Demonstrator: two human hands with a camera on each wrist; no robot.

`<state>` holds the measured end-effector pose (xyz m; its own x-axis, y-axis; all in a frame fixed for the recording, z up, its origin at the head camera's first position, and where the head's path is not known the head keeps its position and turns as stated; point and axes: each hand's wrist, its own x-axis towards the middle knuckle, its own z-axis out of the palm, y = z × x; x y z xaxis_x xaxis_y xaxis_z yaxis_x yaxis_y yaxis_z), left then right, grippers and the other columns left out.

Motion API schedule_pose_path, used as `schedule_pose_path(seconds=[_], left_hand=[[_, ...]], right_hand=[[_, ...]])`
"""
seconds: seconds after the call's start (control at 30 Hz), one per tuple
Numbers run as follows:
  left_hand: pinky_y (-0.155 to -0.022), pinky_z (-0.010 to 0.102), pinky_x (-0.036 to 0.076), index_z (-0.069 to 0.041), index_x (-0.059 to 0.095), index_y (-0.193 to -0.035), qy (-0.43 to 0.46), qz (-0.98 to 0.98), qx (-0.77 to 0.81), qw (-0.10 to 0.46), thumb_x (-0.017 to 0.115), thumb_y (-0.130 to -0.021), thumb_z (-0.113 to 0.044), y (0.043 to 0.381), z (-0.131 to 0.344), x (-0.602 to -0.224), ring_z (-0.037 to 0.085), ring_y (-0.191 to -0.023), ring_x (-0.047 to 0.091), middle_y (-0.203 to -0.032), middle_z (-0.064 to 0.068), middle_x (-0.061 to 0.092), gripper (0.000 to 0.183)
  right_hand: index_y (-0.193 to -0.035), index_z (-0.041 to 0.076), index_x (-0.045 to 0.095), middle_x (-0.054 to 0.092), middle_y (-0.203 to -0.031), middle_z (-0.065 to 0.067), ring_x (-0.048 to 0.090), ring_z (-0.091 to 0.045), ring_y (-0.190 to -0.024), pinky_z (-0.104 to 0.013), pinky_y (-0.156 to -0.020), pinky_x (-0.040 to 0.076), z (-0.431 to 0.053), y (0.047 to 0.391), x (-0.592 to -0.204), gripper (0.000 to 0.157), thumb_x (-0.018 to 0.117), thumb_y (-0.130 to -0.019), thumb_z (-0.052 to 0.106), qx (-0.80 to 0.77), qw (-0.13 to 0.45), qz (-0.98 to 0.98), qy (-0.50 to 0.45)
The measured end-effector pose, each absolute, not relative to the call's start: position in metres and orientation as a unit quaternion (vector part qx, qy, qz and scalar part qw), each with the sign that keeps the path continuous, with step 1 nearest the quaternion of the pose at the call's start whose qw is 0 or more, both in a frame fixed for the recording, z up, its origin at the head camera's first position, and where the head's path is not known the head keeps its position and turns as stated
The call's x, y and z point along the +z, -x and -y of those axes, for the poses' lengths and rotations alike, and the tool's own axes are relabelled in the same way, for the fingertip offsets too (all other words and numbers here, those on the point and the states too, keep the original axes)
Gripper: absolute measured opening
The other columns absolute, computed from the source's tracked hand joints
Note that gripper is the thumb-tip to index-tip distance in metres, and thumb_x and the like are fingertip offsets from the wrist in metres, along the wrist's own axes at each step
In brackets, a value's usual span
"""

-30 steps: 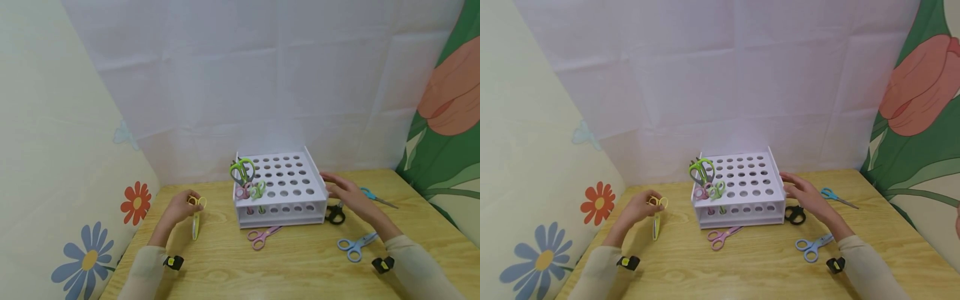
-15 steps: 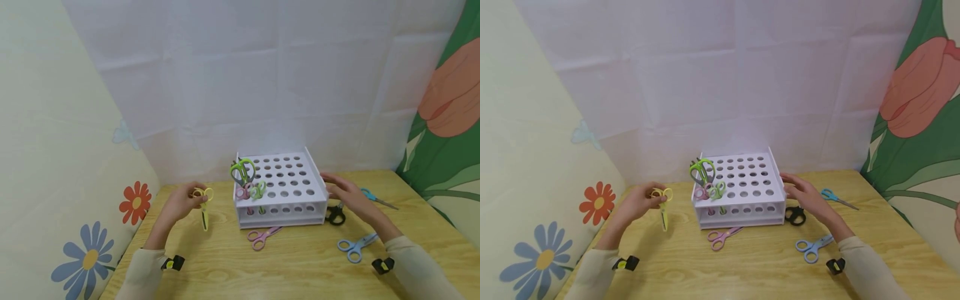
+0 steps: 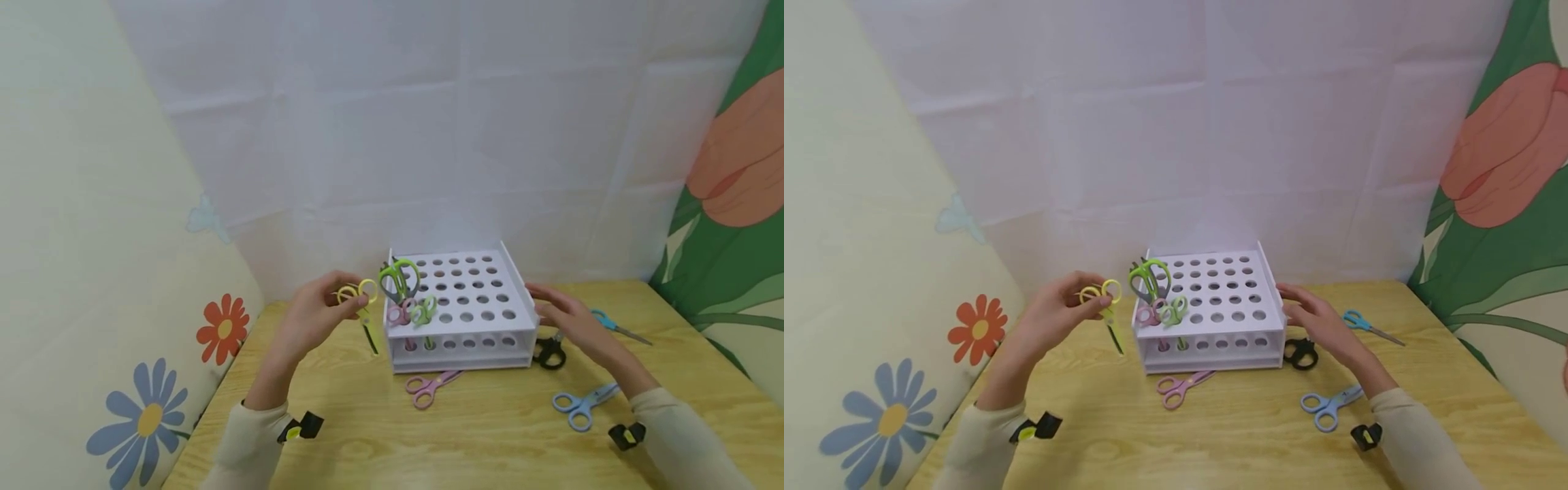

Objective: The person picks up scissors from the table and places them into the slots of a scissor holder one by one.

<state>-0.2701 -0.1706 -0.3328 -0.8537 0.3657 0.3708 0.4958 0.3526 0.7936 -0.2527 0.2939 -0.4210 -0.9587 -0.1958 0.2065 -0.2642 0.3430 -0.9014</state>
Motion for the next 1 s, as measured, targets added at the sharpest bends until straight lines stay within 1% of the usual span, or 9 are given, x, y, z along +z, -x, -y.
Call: schedule_pose_path(seconds=[0.07,0.2,0.33,0.4,0.5,0.6,0.73,0.9,1.0], left_hand=[[-0.071,0.034,0.060,-0.012,0.068,-0.118,0.267,0.808,-0.520,0.072,0.077,-0.094,-0.021,0.268,0.161,-0.329,0.026,-0.080,0.073,-0.107,0.006,0.071,0.027],[-0.070,0.037,0.061,-0.007,0.066,-0.115,0.282,0.779,-0.554,0.077,0.078,-0.093,-0.018,0.267,0.141,-0.327,0.028,-0.078,0.073,-0.108,0.009,0.070,0.027],[-0.072,0.047,0.061,-0.002,0.063,-0.113,0.302,0.755,-0.577,0.074,0.076,-0.094,-0.012,0.270,0.125,-0.330,0.027,-0.081,0.073,-0.106,0.011,0.068,0.026],[-0.072,0.050,0.060,-0.003,0.063,-0.112,0.306,0.752,-0.578,0.082,0.076,-0.094,-0.012,0.272,0.118,-0.332,0.026,-0.080,0.073,-0.105,0.010,0.068,0.024],[-0.065,0.042,0.060,-0.005,0.062,-0.110,0.306,0.754,-0.572,0.100,0.076,-0.094,-0.014,0.275,0.107,-0.335,0.028,-0.077,0.072,-0.103,0.008,0.068,0.023],[-0.055,0.030,0.054,-0.007,0.061,-0.109,0.311,0.760,-0.558,0.121,0.075,-0.095,-0.015,0.277,0.097,-0.338,0.032,-0.075,0.071,-0.102,0.006,0.067,0.022],[-0.054,0.028,0.052,-0.009,0.061,-0.106,0.316,0.770,-0.535,0.144,0.076,-0.094,-0.013,0.280,0.084,-0.344,0.023,-0.074,0.069,-0.101,0.003,0.066,0.020],[-0.050,0.027,0.052,-0.010,0.061,-0.107,0.311,0.798,-0.491,0.162,0.076,-0.094,-0.013,0.279,0.071,-0.352,0.011,-0.067,0.063,-0.098,0.001,0.065,0.020],[-0.058,0.025,0.055,-0.008,0.062,-0.108,0.312,0.808,-0.471,0.167,0.076,-0.094,-0.013,0.276,0.064,-0.355,0.010,-0.074,0.065,-0.098,0.001,0.066,0.021]], right_hand=[[-0.159,0.007,0.033,0.036,-0.159,-0.017,0.050,-0.042,-0.130,-0.062,-0.101,0.043,-0.295,0.253,-0.421,0.058,0.048,-0.110,0.034,0.555,0.032,0.819,-0.142],[-0.159,0.008,0.034,0.036,-0.159,-0.016,0.047,-0.040,-0.133,-0.053,-0.100,0.047,-0.296,0.254,-0.421,0.057,0.048,-0.110,0.034,0.552,0.032,0.819,-0.150],[-0.159,0.008,0.034,0.036,-0.159,-0.017,0.046,-0.040,-0.134,-0.045,-0.098,0.050,-0.297,0.254,-0.421,0.057,0.048,-0.110,0.033,0.555,0.033,0.816,-0.158],[-0.159,0.007,0.034,0.036,-0.159,-0.017,0.046,-0.040,-0.134,-0.045,-0.098,0.051,-0.297,0.254,-0.421,0.058,0.048,-0.110,0.033,0.557,0.033,0.815,-0.159],[-0.159,0.007,0.033,0.036,-0.159,-0.017,0.045,-0.040,-0.134,-0.049,-0.099,0.049,-0.297,0.254,-0.422,0.057,0.048,-0.110,0.033,0.556,0.032,0.816,-0.158],[-0.159,0.007,0.033,0.036,-0.159,-0.016,0.046,-0.040,-0.134,-0.052,-0.100,0.048,-0.297,0.254,-0.422,0.058,0.048,-0.110,0.034,0.554,0.030,0.817,-0.154],[-0.159,0.007,0.033,0.036,-0.159,-0.017,0.046,-0.040,-0.134,-0.048,-0.099,0.050,-0.298,0.254,-0.423,0.059,0.048,-0.109,0.035,0.556,0.029,0.816,-0.153],[-0.159,0.007,0.034,0.036,-0.159,-0.017,0.047,-0.040,-0.133,-0.050,-0.099,0.049,-0.298,0.254,-0.422,0.058,0.048,-0.110,0.034,0.556,0.030,0.815,-0.158],[-0.158,0.007,0.034,0.037,-0.159,-0.017,0.047,-0.039,-0.133,-0.049,-0.100,0.049,-0.298,0.255,-0.422,0.057,0.048,-0.110,0.033,0.557,0.032,0.814,-0.162]])
